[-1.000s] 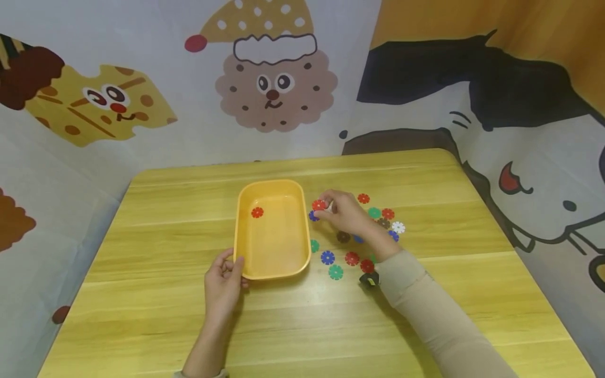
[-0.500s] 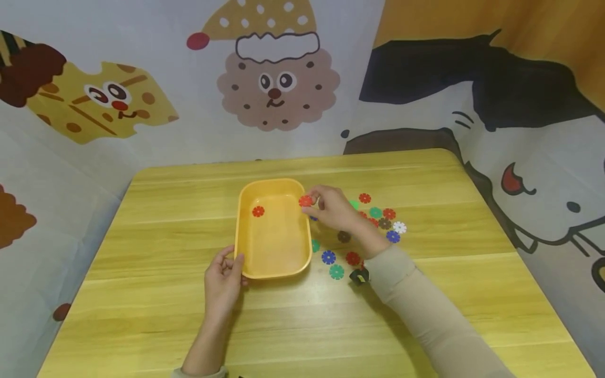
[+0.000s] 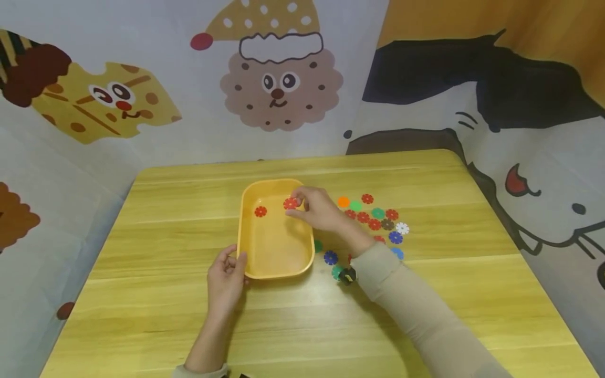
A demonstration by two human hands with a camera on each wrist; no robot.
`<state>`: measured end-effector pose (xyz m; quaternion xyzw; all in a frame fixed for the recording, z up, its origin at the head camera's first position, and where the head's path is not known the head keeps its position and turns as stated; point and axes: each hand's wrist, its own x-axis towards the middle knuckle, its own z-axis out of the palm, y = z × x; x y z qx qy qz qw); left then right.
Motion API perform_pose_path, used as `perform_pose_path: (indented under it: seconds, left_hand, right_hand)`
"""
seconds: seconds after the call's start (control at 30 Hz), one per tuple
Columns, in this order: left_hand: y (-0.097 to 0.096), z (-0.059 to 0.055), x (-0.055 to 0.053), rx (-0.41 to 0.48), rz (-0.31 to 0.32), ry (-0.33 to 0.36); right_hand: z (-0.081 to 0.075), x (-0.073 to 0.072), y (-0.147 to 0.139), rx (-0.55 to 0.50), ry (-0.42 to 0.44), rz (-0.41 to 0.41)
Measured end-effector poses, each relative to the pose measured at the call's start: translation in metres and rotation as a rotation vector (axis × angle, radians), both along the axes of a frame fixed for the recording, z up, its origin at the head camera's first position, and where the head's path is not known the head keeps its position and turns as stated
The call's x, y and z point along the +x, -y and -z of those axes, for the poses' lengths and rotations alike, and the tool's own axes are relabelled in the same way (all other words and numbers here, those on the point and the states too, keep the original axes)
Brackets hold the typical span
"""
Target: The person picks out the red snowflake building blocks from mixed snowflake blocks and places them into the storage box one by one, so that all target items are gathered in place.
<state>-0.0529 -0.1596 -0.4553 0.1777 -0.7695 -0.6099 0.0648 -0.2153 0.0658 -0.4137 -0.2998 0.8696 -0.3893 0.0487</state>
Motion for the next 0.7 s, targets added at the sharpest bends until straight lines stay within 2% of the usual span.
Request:
perform_pose_path:
  seconds: [0.37, 0.7]
  left_hand:
    - [0.000, 0.002, -0.001, -0.017, 0.008, 0.006]
    - [0.001, 0.003, 0.000, -0.009, 0.006, -0.001]
  right_hand:
    - [0.003, -0.003, 0.020, 0.029, -0.051, -0.025]
    - [0.006, -0.010, 0.045, 0.092, -0.010, -0.058]
